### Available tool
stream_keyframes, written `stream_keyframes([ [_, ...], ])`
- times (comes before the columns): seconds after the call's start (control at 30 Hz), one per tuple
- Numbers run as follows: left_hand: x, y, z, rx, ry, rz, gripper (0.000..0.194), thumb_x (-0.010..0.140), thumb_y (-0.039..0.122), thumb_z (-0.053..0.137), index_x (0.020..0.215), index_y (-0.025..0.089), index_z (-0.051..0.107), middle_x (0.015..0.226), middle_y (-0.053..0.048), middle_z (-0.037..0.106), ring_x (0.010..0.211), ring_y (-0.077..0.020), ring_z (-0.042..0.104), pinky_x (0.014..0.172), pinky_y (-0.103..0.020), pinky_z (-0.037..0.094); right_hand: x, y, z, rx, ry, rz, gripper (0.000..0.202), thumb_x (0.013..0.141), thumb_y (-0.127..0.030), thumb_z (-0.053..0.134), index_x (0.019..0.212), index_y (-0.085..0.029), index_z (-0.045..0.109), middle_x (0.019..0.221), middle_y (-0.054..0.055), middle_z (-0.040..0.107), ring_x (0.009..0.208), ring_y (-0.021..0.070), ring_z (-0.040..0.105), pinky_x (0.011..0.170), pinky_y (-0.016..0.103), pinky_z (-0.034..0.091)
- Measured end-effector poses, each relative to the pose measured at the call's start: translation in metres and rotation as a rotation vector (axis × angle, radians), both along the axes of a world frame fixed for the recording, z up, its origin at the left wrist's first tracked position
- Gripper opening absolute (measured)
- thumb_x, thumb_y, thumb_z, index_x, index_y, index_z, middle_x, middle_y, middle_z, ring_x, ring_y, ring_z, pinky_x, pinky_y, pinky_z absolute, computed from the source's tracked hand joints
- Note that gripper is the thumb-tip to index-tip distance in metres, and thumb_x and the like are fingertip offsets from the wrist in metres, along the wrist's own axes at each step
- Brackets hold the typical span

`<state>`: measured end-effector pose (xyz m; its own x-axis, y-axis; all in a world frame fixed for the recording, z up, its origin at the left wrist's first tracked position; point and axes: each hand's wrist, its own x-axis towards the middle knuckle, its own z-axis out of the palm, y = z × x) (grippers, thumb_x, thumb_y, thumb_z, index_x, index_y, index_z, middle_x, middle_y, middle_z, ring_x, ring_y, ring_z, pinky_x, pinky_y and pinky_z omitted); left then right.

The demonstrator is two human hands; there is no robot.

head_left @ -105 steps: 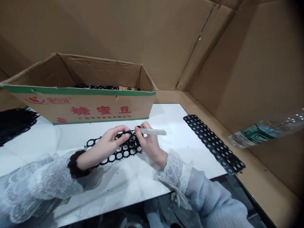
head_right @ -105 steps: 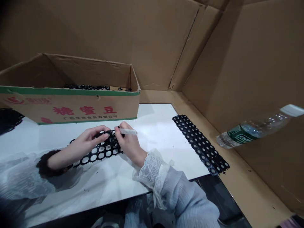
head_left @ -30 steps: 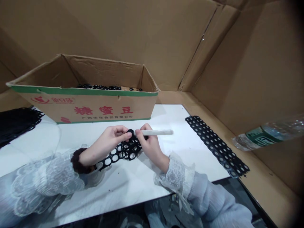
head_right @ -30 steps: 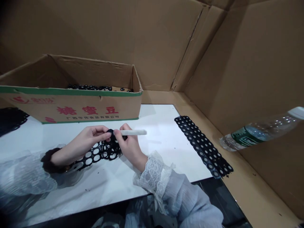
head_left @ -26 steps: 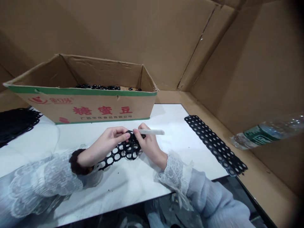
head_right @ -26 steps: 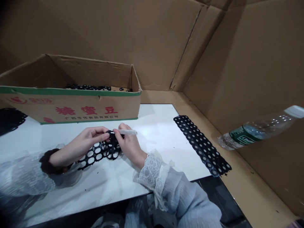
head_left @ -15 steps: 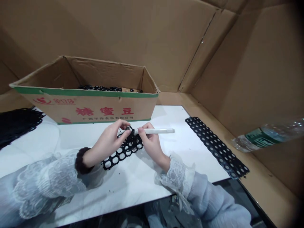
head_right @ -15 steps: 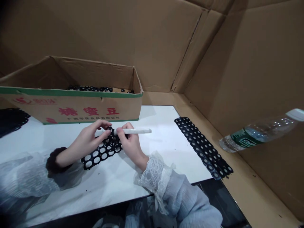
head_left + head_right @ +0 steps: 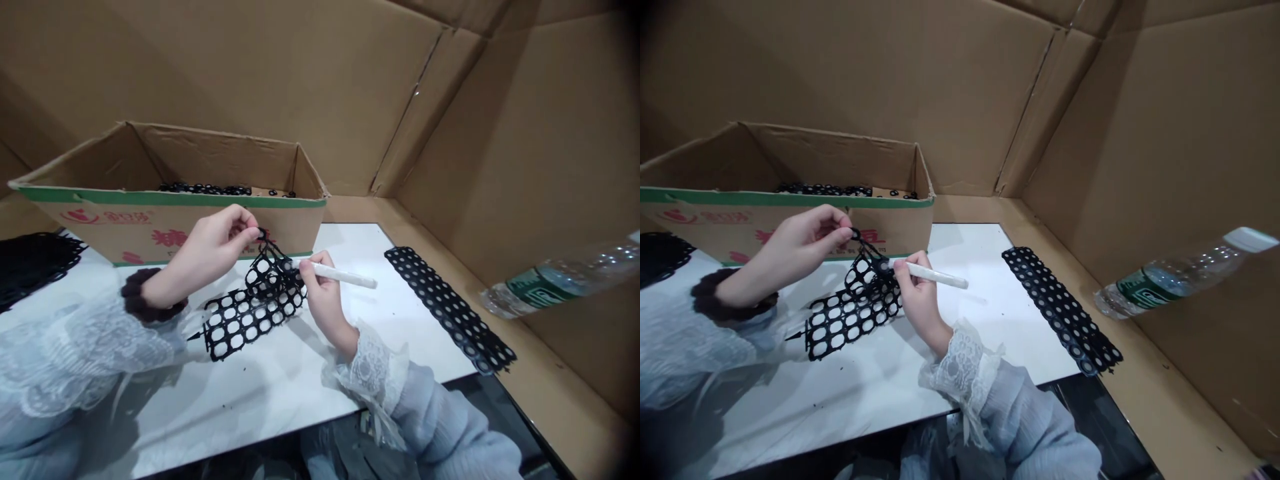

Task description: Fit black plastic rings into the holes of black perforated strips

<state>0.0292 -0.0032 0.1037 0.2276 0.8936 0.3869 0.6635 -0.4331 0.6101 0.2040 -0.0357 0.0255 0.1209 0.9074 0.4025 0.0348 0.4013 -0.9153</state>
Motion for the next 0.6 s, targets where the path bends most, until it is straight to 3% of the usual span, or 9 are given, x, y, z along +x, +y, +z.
stream_keyframes([
  [0.07, -0.009, 0.007, 0.011, -0.005, -0.191, 0.035, 0.016, 0.087, 0.033, 0.045, 0.087, 0.018, 0.049, 0.069, 0.002, 0.057, 0.063, -0.0109, 0.054, 0.062, -0.024, 0.044, 0.002, 0.0, -0.001, -0.02, 0.016, -0.001, 0.029, 0.086, -0.039, 0.049, 0.068, -0.021, 0.035, 0.062, -0.005, 0.033, 0.058, 0.0106, 0.033, 0.057, 0.024, 0.03],
  [0.13, -0.027, 0.019, 0.025, 0.176, -0.29, 0.145, 0.02, 0.091, 0.033, 0.04, 0.1, 0.018, 0.048, 0.073, 0.005, 0.057, 0.067, -0.0089, 0.055, 0.067, -0.024, 0.046, 0.003, 0.0, -0.002, -0.046, 0.04, 0.017, 0.03, 0.085, -0.04, 0.049, 0.067, -0.021, 0.035, 0.062, -0.005, 0.033, 0.058, 0.0105, 0.032, 0.056, 0.024, 0.03],
  [0.2, -0.046, 0.032, 0.039, 0.4, -0.18, 0.266, 0.032, 0.092, 0.038, 0.039, 0.117, 0.019, 0.043, 0.093, 0.006, 0.059, 0.081, -0.0107, 0.057, 0.074, -0.027, 0.046, 0.003, 0.001, -0.002, -0.064, 0.061, 0.05, 0.03, 0.085, -0.042, 0.05, 0.068, -0.021, 0.035, 0.063, -0.004, 0.035, 0.059, 0.0106, 0.034, 0.057, 0.024, 0.031],
  [0.3, -0.056, 0.041, 0.049, 0.46, 0.247, 0.385, 0.041, 0.087, 0.041, 0.048, 0.115, 0.011, 0.051, 0.116, -0.001, 0.057, 0.108, -0.0246, 0.053, 0.092, -0.041, 0.04, 0.001, 0.001, -0.002, -0.086, 0.094, 0.101, 0.03, 0.083, -0.044, 0.051, 0.069, -0.021, 0.036, 0.064, -0.004, 0.041, 0.062, 0.0113, 0.039, 0.059, 0.024, 0.032],
  [0.37, -0.044, 0.032, 0.041, 0.503, 0.353, 0.363, 0.04, 0.089, 0.036, 0.045, 0.116, 0.008, 0.053, 0.121, -0.008, 0.056, 0.116, -0.0284, 0.047, 0.099, -0.046, 0.033, 0.0, 0.001, -0.002, -0.098, 0.112, 0.122, 0.03, 0.082, -0.044, 0.052, 0.07, -0.022, 0.036, 0.065, -0.003, 0.044, 0.064, 0.0118, 0.043, 0.06, 0.024, 0.034],
  [0.43, -0.024, 0.015, 0.023, 0.469, 0.293, 0.179, 0.034, 0.09, 0.035, 0.042, 0.11, 0.011, 0.057, 0.112, -0.008, 0.061, 0.107, -0.0229, 0.054, 0.095, -0.037, 0.038, 0.0, 0.001, -0.002, -0.106, 0.121, 0.135, 0.03, 0.082, -0.044, 0.052, 0.07, -0.022, 0.037, 0.066, -0.003, 0.046, 0.066, 0.0123, 0.045, 0.062, 0.025, 0.036],
  [0.5, -0.005, -0.003, 0.0, 0.191, 0.294, -0.145, 0.036, 0.086, 0.04, 0.05, 0.11, 0.015, 0.057, 0.107, -0.006, 0.063, 0.096, -0.0198, 0.058, 0.084, -0.029, 0.044, -0.001, 0.0, -0.001, -0.109, 0.127, 0.16, 0.03, 0.082, -0.044, 0.052, 0.07, -0.022, 0.037, 0.068, -0.003, 0.049, 0.068, 0.0126, 0.048, 0.065, 0.026, 0.038],
  [0.53, 0.001, -0.009, -0.01, 0.066, 0.266, -0.229, 0.032, 0.085, 0.041, 0.05, 0.104, 0.017, 0.059, 0.1, -0.004, 0.066, 0.09, -0.0185, 0.06, 0.077, -0.027, 0.044, -0.001, -0.001, -0.001, -0.109, 0.132, 0.174, 0.029, 0.082, -0.044, 0.052, 0.07, -0.022, 0.037, 0.069, -0.002, 0.051, 0.07, 0.0128, 0.049, 0.067, 0.026, 0.038],
  [0.6, 0.008, -0.017, -0.026, -0.11, 0.19, -0.252, 0.027, 0.083, 0.042, 0.051, 0.091, 0.018, 0.061, 0.088, -0.003, 0.067, 0.08, -0.0176, 0.06, 0.069, -0.025, 0.043, -0.002, -0.003, 0.001, -0.113, 0.138, 0.204, 0.028, 0.083, -0.042, 0.052, 0.07, -0.021, 0.038, 0.071, -0.002, 0.054, 0.072, 0.0132, 0.051, 0.071, 0.027, 0.04],
])
